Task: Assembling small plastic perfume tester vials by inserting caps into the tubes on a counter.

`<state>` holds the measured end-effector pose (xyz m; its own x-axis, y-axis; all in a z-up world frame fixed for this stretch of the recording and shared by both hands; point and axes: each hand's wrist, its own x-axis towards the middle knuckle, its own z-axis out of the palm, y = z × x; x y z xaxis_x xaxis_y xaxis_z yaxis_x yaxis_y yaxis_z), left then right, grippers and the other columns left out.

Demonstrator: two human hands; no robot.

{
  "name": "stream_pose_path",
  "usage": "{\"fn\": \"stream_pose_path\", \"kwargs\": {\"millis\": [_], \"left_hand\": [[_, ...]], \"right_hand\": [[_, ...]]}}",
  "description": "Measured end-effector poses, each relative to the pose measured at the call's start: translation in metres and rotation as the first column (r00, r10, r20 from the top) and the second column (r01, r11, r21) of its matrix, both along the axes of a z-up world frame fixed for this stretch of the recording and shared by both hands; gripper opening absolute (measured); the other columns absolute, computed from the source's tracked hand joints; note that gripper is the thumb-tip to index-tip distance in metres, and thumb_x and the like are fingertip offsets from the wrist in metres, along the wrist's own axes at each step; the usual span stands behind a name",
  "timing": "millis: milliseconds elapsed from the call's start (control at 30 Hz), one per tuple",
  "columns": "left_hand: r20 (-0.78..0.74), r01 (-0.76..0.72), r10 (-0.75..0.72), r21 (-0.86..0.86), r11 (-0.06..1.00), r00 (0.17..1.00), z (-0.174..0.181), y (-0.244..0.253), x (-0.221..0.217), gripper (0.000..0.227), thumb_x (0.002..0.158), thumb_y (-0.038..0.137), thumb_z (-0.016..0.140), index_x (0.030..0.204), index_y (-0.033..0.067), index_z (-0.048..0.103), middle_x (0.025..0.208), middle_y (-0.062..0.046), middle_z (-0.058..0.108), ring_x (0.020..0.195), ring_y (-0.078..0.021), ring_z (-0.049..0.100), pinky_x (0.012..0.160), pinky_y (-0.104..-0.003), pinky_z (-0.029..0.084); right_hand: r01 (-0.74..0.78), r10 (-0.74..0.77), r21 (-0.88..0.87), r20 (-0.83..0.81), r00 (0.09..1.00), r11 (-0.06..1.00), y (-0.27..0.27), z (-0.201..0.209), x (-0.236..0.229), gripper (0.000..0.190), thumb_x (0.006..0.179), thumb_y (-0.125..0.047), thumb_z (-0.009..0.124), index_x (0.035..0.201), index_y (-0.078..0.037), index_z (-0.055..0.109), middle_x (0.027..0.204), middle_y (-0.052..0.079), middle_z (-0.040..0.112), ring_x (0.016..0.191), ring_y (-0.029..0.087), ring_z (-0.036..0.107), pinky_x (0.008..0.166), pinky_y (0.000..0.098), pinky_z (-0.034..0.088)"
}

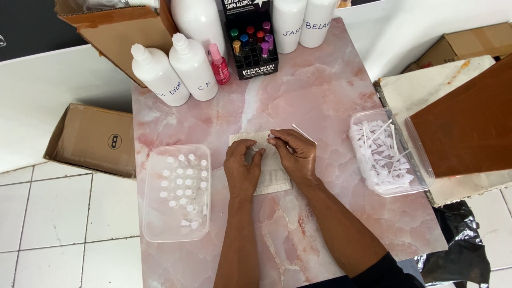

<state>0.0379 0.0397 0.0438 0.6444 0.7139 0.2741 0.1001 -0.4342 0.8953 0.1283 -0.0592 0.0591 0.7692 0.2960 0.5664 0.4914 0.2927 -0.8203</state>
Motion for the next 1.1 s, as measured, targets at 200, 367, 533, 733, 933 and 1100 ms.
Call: {"fn": "stream_pose_path", "kwargs": {"millis": [200, 367, 533, 733, 933, 1100], "left_hand": [[0.022, 0.049, -0.049, 0.001, 0.999, 0.999, 0.006, 0.002, 0.001, 0.022, 0.087, -0.001, 0.077, 0.108, 0.0045, 0.073, 0.102, -0.013, 0.072, 0.102, -0.0316, 0.069, 0.09, -0.042, 0.057], [0.044, 0.078, -0.077, -0.023, 0.997, 0.996, 0.005, 0.004, 0.001, 0.025, 0.088, -0.003, 0.073, 0.112, 0.0034, 0.073, 0.107, -0.016, 0.072, 0.106, -0.0346, 0.068, 0.092, -0.045, 0.055], [0.056, 0.105, -0.102, -0.042, 0.994, 0.993, 0.002, 0.004, 0.002, 0.028, 0.087, -0.005, 0.07, 0.114, 0.0027, 0.073, 0.11, -0.017, 0.073, 0.109, -0.0363, 0.067, 0.096, -0.047, 0.054], [0.063, 0.094, -0.092, -0.024, 0.995, 0.994, 0.004, 0.004, 0.004, 0.027, 0.085, -0.004, 0.074, 0.11, 0.0053, 0.076, 0.106, -0.013, 0.073, 0.107, -0.0332, 0.068, 0.095, -0.044, 0.054], [0.045, 0.077, -0.075, -0.045, 0.996, 0.996, 0.005, 0.002, 0.005, 0.025, 0.084, -0.002, 0.076, 0.107, 0.0078, 0.078, 0.103, -0.011, 0.073, 0.106, -0.0304, 0.068, 0.094, -0.041, 0.054], [0.051, 0.061, -0.057, -0.074, 0.995, 0.997, 0.01, 0.002, 0.007, 0.025, 0.083, -0.001, 0.08, 0.106, 0.0063, 0.078, 0.099, -0.011, 0.072, 0.099, -0.0281, 0.068, 0.089, -0.039, 0.056]], "right_hand": [[0.002, -0.002, -0.024, -0.004, 1.0, 1.0, 0.002, 0.002, 0.001, 0.01, 0.088, 0.01, 0.076, 0.097, 0.007, 0.078, 0.084, 0.018, 0.075, 0.076, 0.019, 0.071, 0.067, 0.0334, 0.061], [0.003, -0.002, -0.023, 0.018, 1.0, 1.0, 0.005, -0.001, 0.006, 0.011, 0.088, 0.01, 0.075, 0.098, 0.006, 0.078, 0.086, 0.019, 0.075, 0.076, 0.02, 0.072, 0.067, 0.0347, 0.061], [0.006, -0.006, -0.023, 0.026, 1.0, 1.0, 0.007, -0.002, 0.006, 0.01, 0.089, 0.009, 0.076, 0.098, 0.006, 0.078, 0.086, 0.018, 0.076, 0.077, 0.02, 0.073, 0.067, 0.0342, 0.062], [0.028, -0.026, -0.042, 0.061, 0.998, 0.999, 0.008, -0.001, 0.01, 0.01, 0.089, 0.008, 0.076, 0.098, 0.005, 0.078, 0.087, 0.018, 0.076, 0.079, 0.022, 0.073, 0.07, 0.0366, 0.06], [0.032, -0.027, -0.056, 0.078, 0.997, 0.998, 0.008, -0.001, 0.012, 0.011, 0.09, 0.007, 0.075, 0.099, 0.002, 0.079, 0.087, 0.017, 0.076, 0.08, 0.023, 0.073, 0.071, 0.0377, 0.059], [0.039, -0.036, -0.043, 0.071, 0.997, 0.998, 0.01, 0.0, 0.011, 0.011, 0.089, 0.007, 0.076, 0.098, 0.003, 0.08, 0.086, 0.016, 0.076, 0.08, 0.022, 0.072, 0.073, 0.0372, 0.058]]}}
